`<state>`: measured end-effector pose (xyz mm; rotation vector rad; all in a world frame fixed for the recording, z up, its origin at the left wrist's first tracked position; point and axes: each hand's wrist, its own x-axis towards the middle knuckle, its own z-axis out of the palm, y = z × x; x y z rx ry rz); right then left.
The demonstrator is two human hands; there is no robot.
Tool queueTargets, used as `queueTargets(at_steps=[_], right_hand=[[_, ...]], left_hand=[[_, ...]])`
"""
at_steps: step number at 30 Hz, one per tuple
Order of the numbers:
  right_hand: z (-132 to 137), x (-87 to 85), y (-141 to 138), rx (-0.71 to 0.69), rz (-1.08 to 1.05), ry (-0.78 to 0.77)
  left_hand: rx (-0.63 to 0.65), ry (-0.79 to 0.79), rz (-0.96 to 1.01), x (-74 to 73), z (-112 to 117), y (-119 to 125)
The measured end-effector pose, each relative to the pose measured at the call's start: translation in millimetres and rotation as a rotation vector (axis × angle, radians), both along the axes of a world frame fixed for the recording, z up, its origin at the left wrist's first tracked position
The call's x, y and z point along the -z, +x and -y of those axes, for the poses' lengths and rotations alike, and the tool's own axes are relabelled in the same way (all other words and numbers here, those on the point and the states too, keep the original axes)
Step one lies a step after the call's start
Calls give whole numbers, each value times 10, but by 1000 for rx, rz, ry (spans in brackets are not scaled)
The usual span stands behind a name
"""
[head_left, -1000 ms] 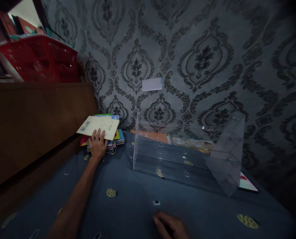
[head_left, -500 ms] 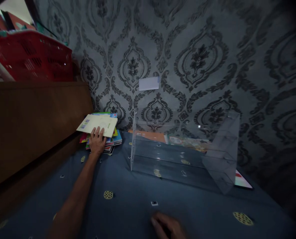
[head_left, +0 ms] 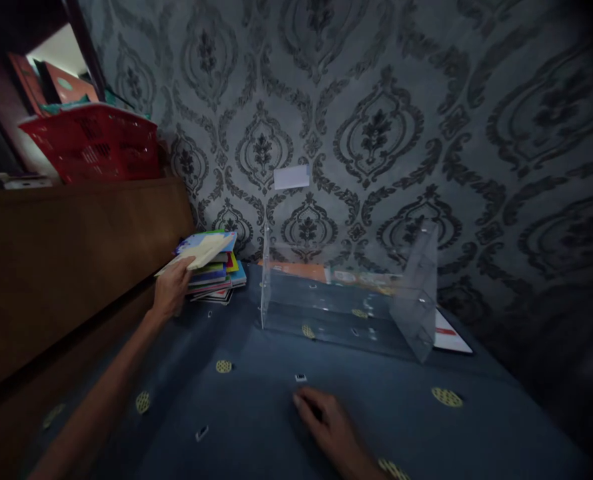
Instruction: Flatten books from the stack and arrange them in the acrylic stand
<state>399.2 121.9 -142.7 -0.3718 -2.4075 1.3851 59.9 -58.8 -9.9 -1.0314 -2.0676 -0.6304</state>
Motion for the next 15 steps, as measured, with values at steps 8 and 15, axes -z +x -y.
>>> queueTargets(at_steps=[8, 15], right_hand=[[36, -239, 75, 149, -111, -20], [148, -196, 100, 59, -79, 265]], left_hand=[[328, -648, 122, 915, 771, 1694], [-179, -532, 249, 912, 847, 1232]])
